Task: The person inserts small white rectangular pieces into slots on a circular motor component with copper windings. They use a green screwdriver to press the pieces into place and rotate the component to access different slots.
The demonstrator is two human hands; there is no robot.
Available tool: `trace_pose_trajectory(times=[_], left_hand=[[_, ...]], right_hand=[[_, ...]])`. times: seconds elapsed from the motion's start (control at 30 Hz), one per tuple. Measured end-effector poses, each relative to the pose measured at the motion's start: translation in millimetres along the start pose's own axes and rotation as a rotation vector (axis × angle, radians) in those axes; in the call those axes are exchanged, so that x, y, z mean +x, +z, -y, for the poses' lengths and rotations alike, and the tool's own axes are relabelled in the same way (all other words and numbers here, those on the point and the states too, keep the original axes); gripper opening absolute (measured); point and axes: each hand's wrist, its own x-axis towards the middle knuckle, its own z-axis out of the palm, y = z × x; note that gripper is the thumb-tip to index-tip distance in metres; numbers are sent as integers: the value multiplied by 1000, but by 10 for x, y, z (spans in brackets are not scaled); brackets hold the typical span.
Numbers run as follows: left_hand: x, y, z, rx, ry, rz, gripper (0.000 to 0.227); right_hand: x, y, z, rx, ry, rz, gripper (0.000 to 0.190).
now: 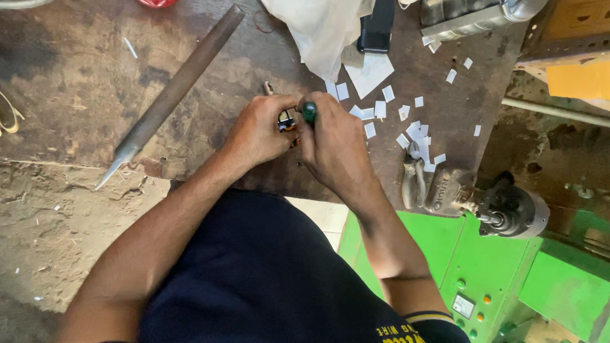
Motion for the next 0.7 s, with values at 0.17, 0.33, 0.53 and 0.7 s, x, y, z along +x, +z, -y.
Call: trace_pose_trajectory(times=[0.17,0.33,0.53,0.7], left_hand=[[42,-11,26,10,11,15,32],[2,10,46,-1,-39,25,33],[28,-19,32,14,-86,61,32],[1,-11,36,-61,-46,29,35]], right_hand=[[58,-190,-347,418,160,8,15],[-25,-121,-661,793,274,-24,19],[-19,106,-787,912,313,23,18],[-149,199,-944,970,371,-21,17]])
